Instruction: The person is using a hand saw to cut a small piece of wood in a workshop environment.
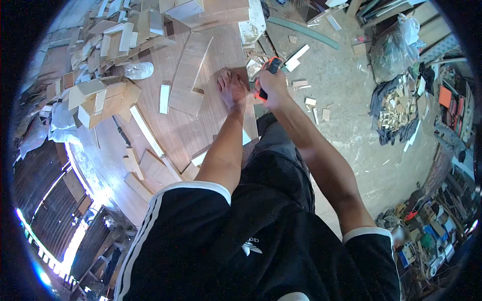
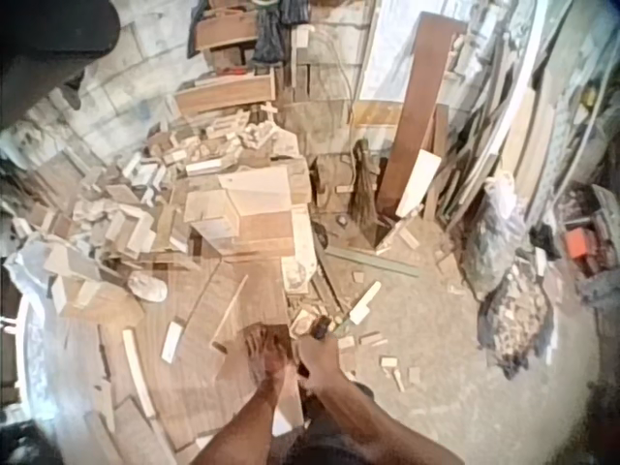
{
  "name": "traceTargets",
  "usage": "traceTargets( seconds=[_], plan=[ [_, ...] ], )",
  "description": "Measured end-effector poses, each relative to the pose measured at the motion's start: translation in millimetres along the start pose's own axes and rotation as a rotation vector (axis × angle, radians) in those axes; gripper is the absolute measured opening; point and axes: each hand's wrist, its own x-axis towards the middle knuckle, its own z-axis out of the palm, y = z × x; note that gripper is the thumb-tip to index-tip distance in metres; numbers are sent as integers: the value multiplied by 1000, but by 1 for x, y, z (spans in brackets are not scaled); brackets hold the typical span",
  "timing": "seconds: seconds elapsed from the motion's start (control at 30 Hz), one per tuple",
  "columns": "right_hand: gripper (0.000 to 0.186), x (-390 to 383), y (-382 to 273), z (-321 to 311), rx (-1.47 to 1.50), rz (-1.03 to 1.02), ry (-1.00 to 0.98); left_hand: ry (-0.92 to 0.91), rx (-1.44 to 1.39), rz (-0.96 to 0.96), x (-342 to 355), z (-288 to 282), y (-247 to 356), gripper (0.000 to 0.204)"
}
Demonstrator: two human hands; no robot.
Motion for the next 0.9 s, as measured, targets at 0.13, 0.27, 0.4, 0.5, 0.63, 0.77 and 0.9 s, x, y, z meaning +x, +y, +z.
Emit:
traceTargets(
  seconds=[0.13,0.27,0.4,0.5,0.63,0.77,0.9],
  plan=[
    [12,-26,0,7,-9,-12,50,-85,-65,-47,6,-6,-3,28],
    [14,-60,-31,9,-15,-14,21,-156,-53,-55,7,-9,2,28],
    [14,-87,-45,11,30,6,-53,-89,34,-17,7,-10,-4,28],
    [13,-45,-15,6,31,-22,24,-119,3,-28,5,-8,5,28],
    [12,-26,-11,8,-20,35,56,-49,-30,-35,1,1,-1,27],
    [8,-49,-4,-1,-3,-43,73,-117,-36,-62,3,8,3,28],
    [13,-92,-37,14,34,-38,-12,-110,32,-34,-3,8,-9,27]
  ],
)
